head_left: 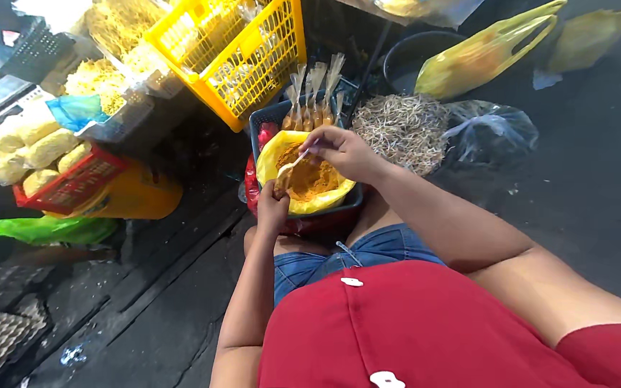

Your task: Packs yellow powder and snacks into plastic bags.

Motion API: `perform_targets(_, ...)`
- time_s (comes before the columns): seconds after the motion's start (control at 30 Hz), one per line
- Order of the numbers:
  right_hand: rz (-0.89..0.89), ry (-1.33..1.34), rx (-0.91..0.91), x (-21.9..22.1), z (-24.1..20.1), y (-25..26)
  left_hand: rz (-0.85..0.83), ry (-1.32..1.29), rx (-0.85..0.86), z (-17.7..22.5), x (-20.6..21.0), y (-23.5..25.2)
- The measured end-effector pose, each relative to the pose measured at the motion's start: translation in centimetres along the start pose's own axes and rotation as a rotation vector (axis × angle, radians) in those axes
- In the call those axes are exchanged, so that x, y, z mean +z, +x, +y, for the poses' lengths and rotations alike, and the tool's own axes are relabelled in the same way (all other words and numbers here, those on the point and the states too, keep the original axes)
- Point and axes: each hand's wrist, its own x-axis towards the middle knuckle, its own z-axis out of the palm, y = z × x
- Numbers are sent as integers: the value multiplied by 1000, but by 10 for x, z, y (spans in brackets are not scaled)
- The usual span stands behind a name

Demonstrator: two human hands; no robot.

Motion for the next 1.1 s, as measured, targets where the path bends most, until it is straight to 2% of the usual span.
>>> perform_targets(0.07,108,-25,-105,-11,-8,-3,7,-216,1,-3,1,0)
perform_targets(0.13,213,-39,-115,-21,-4,-4,-41,-568,-4,-2,0,1)
perform_targets(0.2,252,-182,-2,-23,14,-7,-148,-901,44,2,-3,1)
perform_targets(0.3,134,-504,188,-9,50,-21,-207,-1047,66,23,-12,5)
perform_targets(0.4,33,-742,196,16,75,-39,-140,-933,117,51,-24,18)
perform_targets(0.5,104,-827,143,23,80,-51,-74,-735,274,74,-36,33)
perform_targets(0.63,144,-861,189,13,82,-54,-42,-488,445,104,-50,44)
perform_targets(0.8,148,-869,244,8,80,-60,55,-369,506,140,-62,39)
perform_targets(0.97,156,-881,254,8,74,-61,168,-149,798,153,-84,44)
perform_targets(1.1,222,-807,64,13,64,-57,107,-91,635,141,-75,62)
